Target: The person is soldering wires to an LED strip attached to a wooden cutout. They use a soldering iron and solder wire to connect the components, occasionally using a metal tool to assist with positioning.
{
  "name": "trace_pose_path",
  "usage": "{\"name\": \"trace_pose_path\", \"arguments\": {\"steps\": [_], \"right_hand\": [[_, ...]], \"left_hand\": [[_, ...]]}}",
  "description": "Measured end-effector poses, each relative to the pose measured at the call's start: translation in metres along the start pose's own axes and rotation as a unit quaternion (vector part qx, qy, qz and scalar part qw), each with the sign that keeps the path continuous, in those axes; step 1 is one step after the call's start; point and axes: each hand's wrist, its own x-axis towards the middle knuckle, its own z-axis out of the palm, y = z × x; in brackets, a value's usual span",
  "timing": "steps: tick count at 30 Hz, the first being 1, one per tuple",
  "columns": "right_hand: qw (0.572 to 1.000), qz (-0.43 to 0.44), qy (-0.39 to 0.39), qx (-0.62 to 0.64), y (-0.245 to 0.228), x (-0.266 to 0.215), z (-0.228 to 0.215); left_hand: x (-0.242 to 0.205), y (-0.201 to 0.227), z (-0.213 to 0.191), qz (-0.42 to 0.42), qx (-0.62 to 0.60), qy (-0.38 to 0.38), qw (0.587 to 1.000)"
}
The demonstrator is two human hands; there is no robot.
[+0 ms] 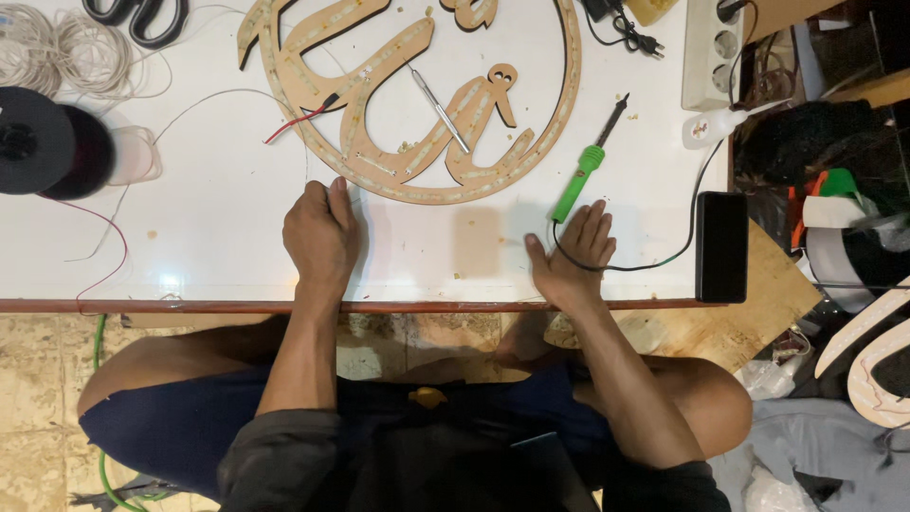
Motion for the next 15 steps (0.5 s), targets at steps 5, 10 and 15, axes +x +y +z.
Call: {"name": "trace_pose_path", "arguments": {"steps": [5,10,15], "right_hand": [[0.996,-0.044,-0.081,-0.012,-0.024,-0.029,-0.019],[0.985,-0.114,-0.124,-0.024,-0.057,-0.068,-0.036],[0.933,-0.342,0.092,0.069,-0.046,-0.054,0.013]], "left_hand": [[0.000,-0.001,0.001,-0.004,0.004,0.006,1.000],[0.002,-0.007,0.007,-0.020,0.001,-0.002,1.000],[0.003,-0.006,0.006,-0.024,0.001,-0.004,1.000]]}}
